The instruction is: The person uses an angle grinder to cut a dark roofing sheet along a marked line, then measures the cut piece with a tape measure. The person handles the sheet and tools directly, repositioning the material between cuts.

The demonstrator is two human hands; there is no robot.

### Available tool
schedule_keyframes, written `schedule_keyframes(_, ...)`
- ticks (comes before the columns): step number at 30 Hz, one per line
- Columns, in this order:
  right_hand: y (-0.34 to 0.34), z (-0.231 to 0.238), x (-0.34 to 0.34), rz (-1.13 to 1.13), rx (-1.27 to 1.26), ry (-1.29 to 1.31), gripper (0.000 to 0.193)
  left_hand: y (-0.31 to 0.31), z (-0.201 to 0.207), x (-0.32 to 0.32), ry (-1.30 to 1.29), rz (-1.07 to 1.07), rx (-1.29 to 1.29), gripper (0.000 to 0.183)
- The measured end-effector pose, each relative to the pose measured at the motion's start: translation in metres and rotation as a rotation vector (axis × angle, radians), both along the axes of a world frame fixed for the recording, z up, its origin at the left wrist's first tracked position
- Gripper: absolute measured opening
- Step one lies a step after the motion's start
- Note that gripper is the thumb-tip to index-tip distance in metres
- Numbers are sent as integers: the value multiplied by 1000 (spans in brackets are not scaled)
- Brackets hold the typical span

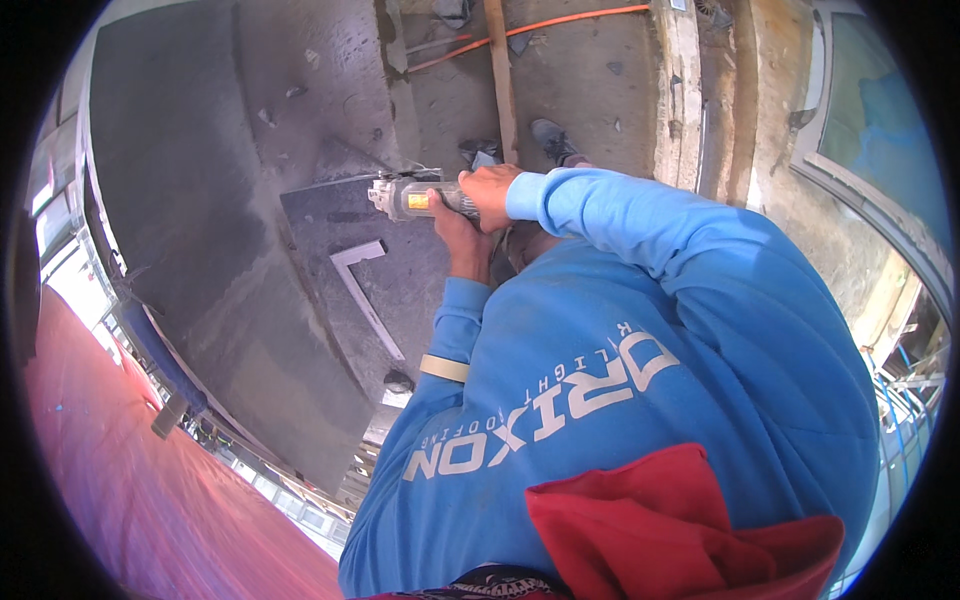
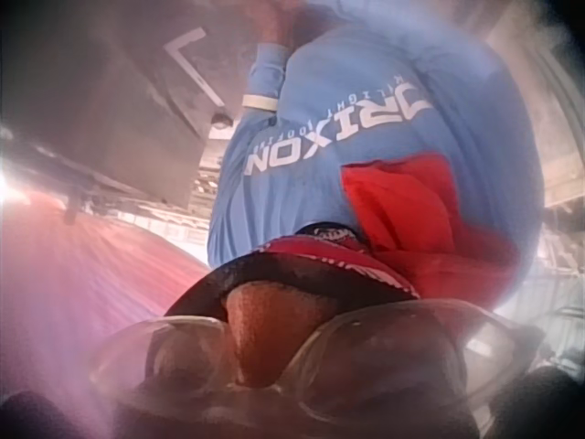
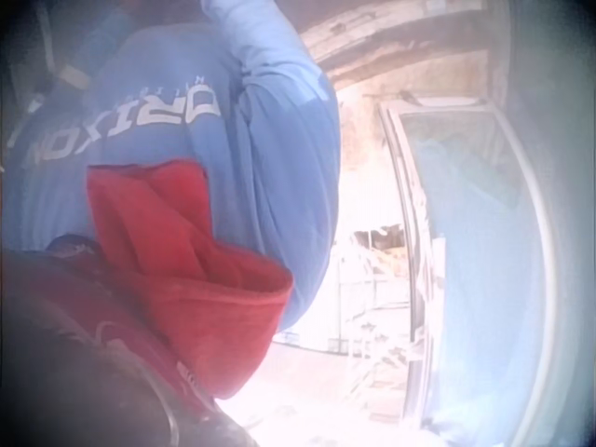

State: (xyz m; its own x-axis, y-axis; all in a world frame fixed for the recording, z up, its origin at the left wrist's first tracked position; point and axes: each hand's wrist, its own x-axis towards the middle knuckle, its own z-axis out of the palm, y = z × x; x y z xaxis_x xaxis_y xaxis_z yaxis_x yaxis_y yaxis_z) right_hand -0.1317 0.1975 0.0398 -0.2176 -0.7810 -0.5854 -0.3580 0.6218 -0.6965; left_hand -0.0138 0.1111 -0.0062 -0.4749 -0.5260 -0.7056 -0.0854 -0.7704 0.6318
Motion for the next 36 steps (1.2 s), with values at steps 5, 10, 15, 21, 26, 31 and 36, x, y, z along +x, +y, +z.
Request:
schedule_keyframes(5, 0, -1, 1, -11, -21, -12, 65, -1, -2, 0, -50, -15, -64, 56)
schedule_keyframes(10, -27, -5, 2, 3, -56, 17, 64, -27, 0, 0, -59, -32, -100, 62)
schedule_keyframes(15, -21, -3, 2, 10, -29, 0, 64, -19, 2, 1, -33, -42, -66, 63)
schedule_keyframes(21, 1, 4, -1, 6, 11, -4, 62, 4, 3, -1, -64, -23, -14, 63)
schedule_keyframes(26, -10, -3, 2, -1, -66, 11, 60, -11, 2, 1, -60, -49, -70, 64)
schedule_keyframes(31, -2, 5, 3, -9, -23, -19, 57, -3, -1, 6, -64, -47, -20, 63)
schedule_keyframes(36, 13, 10, 2, 0, -19, -11, 57, 11, 4, 5, -52, -38, 6, 62)
